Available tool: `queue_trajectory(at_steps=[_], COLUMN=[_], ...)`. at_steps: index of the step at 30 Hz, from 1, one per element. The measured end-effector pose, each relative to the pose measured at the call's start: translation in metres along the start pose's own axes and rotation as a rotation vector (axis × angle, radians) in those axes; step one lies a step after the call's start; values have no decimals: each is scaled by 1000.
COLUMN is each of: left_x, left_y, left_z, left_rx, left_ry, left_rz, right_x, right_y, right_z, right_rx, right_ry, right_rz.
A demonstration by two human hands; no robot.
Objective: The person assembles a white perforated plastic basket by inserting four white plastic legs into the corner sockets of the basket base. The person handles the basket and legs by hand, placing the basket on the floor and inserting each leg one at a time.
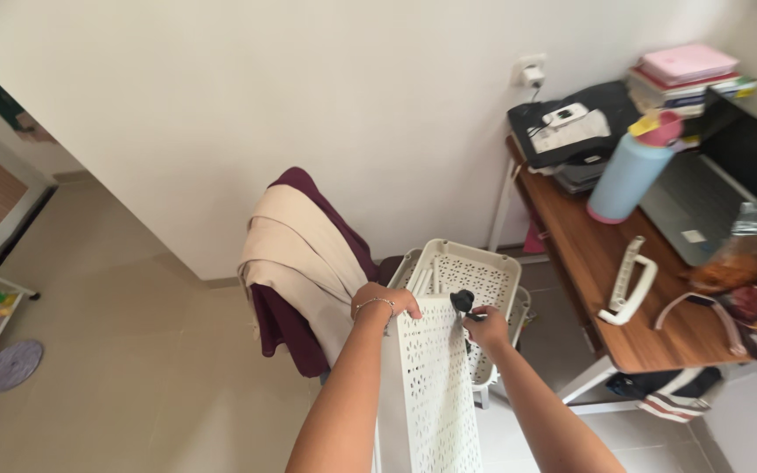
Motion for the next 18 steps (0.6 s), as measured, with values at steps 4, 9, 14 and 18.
queue_trajectory(at_steps=[4,9,14,18], left_x=[18,29,10,-17], left_y=[-12,-21,-37,-52], left_z=[23,52,75,76], left_rx=[28,16,27,53], left_ry=[58,70,64,40], left_rz=[0,-3,10,12], right_x=[-29,-70,-101,-119], right_y=[-20,-37,-42,-48], right_z=[19,58,81,86], right_rx=[3,32,205,273], right_ry=[-28,-67,-194,-348], right_rz=[-30,39,340,392])
Point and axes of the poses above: each hand's wrist, its own z-axis towards the middle knuckle, its own y-axis out of the back of the hand, x = y × z, the point moved 10 cm from there along z, towards the middle knuckle, and after that the axes turned 14 degrees about -y, right-handed, at the moved point
